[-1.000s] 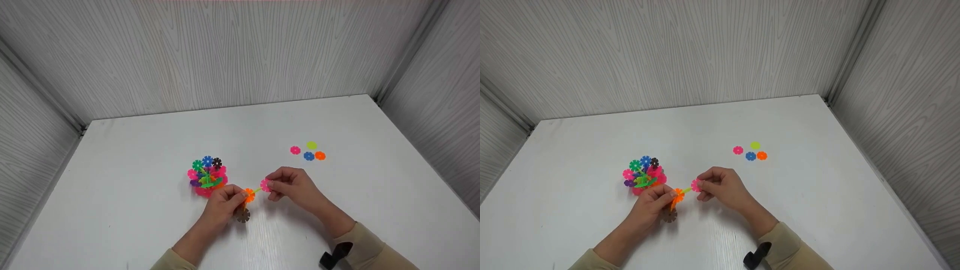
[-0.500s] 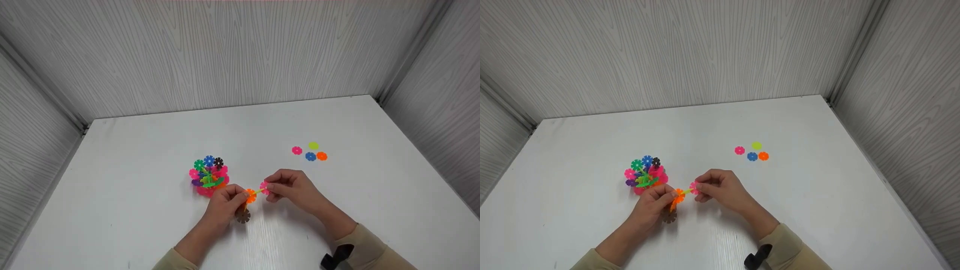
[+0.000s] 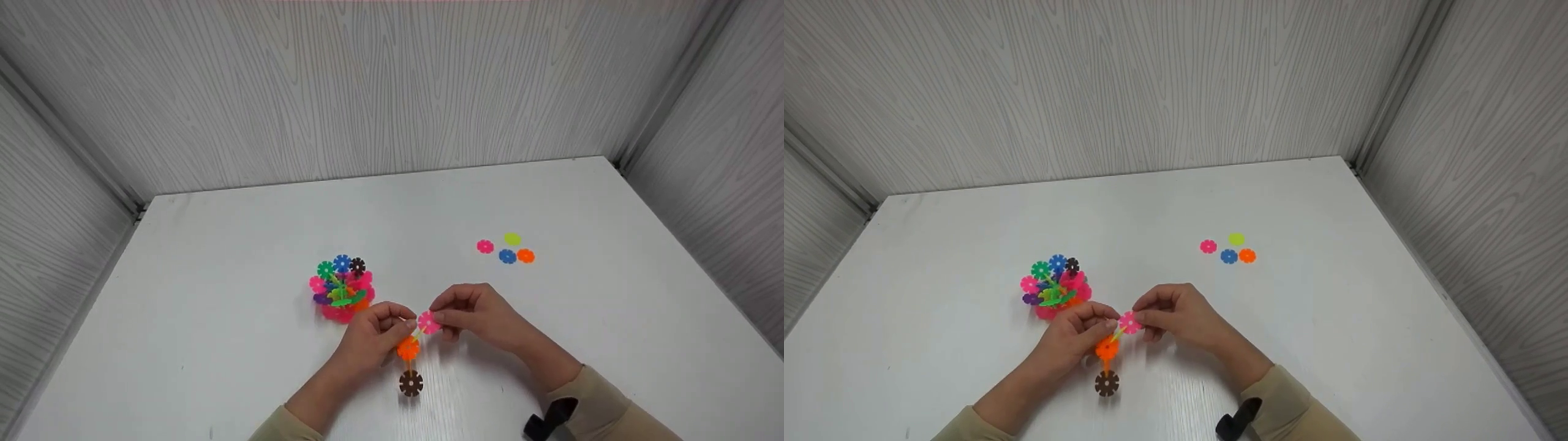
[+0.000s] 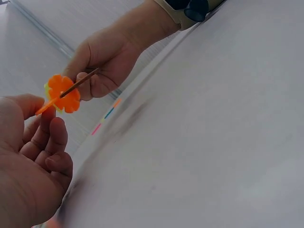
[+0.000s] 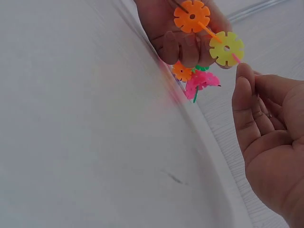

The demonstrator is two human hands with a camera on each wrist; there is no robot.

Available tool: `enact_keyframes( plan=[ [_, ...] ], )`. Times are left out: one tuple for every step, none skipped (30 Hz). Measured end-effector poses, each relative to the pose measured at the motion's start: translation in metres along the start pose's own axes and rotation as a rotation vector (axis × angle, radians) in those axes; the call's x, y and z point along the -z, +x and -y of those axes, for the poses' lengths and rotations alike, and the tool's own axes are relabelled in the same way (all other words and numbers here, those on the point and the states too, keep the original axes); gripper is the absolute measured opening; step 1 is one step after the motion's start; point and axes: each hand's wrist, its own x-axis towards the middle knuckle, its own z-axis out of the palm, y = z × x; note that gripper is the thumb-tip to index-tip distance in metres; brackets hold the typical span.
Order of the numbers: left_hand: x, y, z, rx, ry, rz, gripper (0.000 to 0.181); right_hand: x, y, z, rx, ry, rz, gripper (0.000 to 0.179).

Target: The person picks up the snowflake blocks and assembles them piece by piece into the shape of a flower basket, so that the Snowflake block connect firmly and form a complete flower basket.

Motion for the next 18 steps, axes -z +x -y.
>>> enact_keyframes(
  plan=[
    [0.0, 0.0, -0.001, 0.01, 0.01, 0.008, 0.024, -0.001, 0.0, 0.0, -0.002, -0.008, 0.001, 0.016],
    [0.0, 0.0, -0.001, 0.018, 0.023, 0.014, 0.024, -0.002, 0.001, 0.0, -0.004, -0.015, 0.002, 0.016],
    [0.0, -0.001, -0.002, 0.028, 0.034, 0.016, 0.024, -0.003, 0.001, 0.0, -0.003, -0.024, 0.003, 0.016],
    [0.0, -0.001, -0.002, 0.035, 0.04, 0.019, 0.024, -0.004, 0.001, 0.001, -0.002, -0.032, 0.003, 0.016],
    [0.0, -0.001, -0.003, 0.042, 0.042, 0.02, 0.024, -0.004, 0.001, 0.001, -0.002, -0.042, 0.001, 0.016],
    [0.0, -0.001, -0.004, 0.047, 0.043, 0.018, 0.024, -0.004, 0.001, 0.002, 0.0, -0.052, -0.007, 0.015],
    [0.0, -0.001, -0.004, 0.048, 0.039, 0.013, 0.023, -0.002, 0.001, 0.004, 0.003, -0.063, -0.02, 0.014],
    [0.0, -0.001, -0.004, 0.049, 0.033, 0.004, 0.022, 0.002, 0.002, 0.005, 0.009, -0.074, -0.04, 0.015],
    [0.0, -0.001, -0.004, 0.054, 0.027, -0.006, 0.021, 0.008, 0.002, 0.006, 0.022, -0.088, -0.068, 0.017],
    [0.0, -0.001, -0.003, 0.054, 0.023, -0.018, 0.021, 0.016, 0.002, 0.007, 0.032, -0.103, -0.107, 0.018],
    [0.0, -0.001, -0.003, 0.052, 0.026, -0.032, 0.02, 0.026, 0.002, 0.006, 0.045, -0.122, -0.157, 0.019],
    [0.0, 0.0, -0.003, 0.05, 0.035, -0.049, 0.02, 0.038, 0.001, 0.005, 0.056, -0.151, -0.217, 0.021],
    [0.0, 0.001, -0.002, 0.05, 0.04, -0.063, 0.02, 0.052, 0.0, 0.003, 0.059, -0.19, -0.283, 0.023],
    [0.0, 0.001, -0.001, 0.054, 0.046, -0.076, 0.019, 0.066, -0.002, 0.0, 0.054, -0.23, -0.353, 0.025],
    [0.0, 0.002, -0.001, 0.058, 0.051, -0.086, 0.019, 0.079, -0.005, -0.004, 0.039, -0.274, -0.423, 0.025],
    [0.0, 0.002, 0.0, 0.06, 0.052, -0.095, 0.019, 0.092, -0.008, -0.008, 0.011, -0.311, -0.486, 0.025],
    [0.0, 0.002, 0.0, 0.062, 0.053, -0.101, 0.019, 0.103, -0.012, -0.012, -0.022, -0.346, -0.539, 0.026],
    [0.0, 0.002, 0.001, 0.071, 0.049, -0.106, 0.019, 0.113, -0.016, -0.015, -0.065, -0.381, -0.581, 0.028]
  ],
)
